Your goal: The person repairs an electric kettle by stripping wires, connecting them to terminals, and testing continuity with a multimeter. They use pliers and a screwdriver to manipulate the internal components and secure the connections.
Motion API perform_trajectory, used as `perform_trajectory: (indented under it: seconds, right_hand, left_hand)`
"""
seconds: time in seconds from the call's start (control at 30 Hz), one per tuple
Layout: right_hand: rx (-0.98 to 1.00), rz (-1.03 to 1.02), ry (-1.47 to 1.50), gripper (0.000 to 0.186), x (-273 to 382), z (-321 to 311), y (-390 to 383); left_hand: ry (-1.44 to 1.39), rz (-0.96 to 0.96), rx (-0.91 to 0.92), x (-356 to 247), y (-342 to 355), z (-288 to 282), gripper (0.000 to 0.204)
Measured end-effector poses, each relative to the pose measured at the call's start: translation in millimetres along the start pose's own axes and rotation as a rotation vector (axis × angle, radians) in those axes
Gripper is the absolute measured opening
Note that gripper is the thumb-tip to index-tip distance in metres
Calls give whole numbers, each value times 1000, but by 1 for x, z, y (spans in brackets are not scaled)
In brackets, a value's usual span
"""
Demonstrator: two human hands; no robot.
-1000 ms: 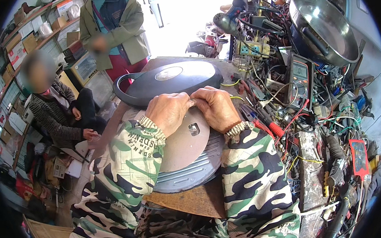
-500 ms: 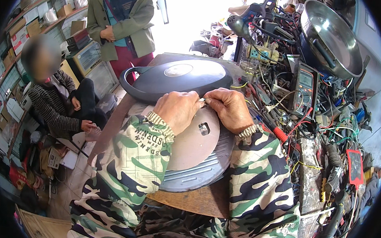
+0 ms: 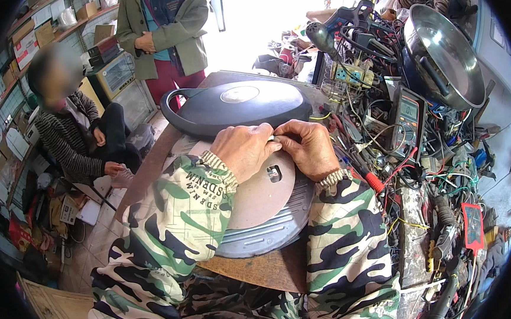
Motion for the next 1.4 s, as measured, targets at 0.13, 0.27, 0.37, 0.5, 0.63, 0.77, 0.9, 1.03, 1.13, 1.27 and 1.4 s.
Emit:
perform_trajectory:
  seconds: [0.13, 0.27, 0.37, 0.5, 0.63, 0.77, 0.9, 1.03, 1.13, 1.27, 1.4]
  right_hand:
    - [-7, 15, 17, 13, -4, -6, -4]
    - [-27, -25, -22, 12, -1, -9, -5]
    - [-30, -28, -23, 11, 0, -8, -5]
    - [-26, -1, -21, 11, 0, -13, -7]
    - [-32, -156, -24, 13, 6, 0, -2]
    - [7, -235, -14, 12, 21, 20, 4]
    - [-87, -69, -53, 15, -4, -17, -10]
    - [-63, -43, -54, 12, 0, -8, -6]
    - [-49, -56, -13, 12, 1, -5, -6]
    - [-82, -58, -92, 11, -1, -15, -9]
    - [-62, -65, -61, 11, 4, -6, -5]
  left_hand:
    - [17, 88, -46, -6, 4, 2, 22]
    - [49, 85, -58, -9, 6, -1, 21]
    - [41, 66, -79, -5, 6, 1, 21]
    - [14, 80, -120, -8, 7, 1, 21]
    - [32, 72, -149, 0, -1, -7, 20]
    - [47, -25, -168, 13, -20, -22, 24]
    - [-20, 73, -111, -12, 9, 5, 27]
    - [93, 102, -121, -9, 3, 2, 18]
    - [124, 119, -115, -5, 3, 9, 18]
    - [126, 147, -122, -10, 11, 16, 18]
    - [145, 119, -148, -4, 1, 2, 18]
Point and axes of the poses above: each hand's wrist, its own y-axis towards the middle knuckle, its own z-axis out of the palm, x = y × z, the point moved 7 cm from there along y, towards the middle knuckle, and after that the axes turned 1 degree about z, right-handed, at the moved point
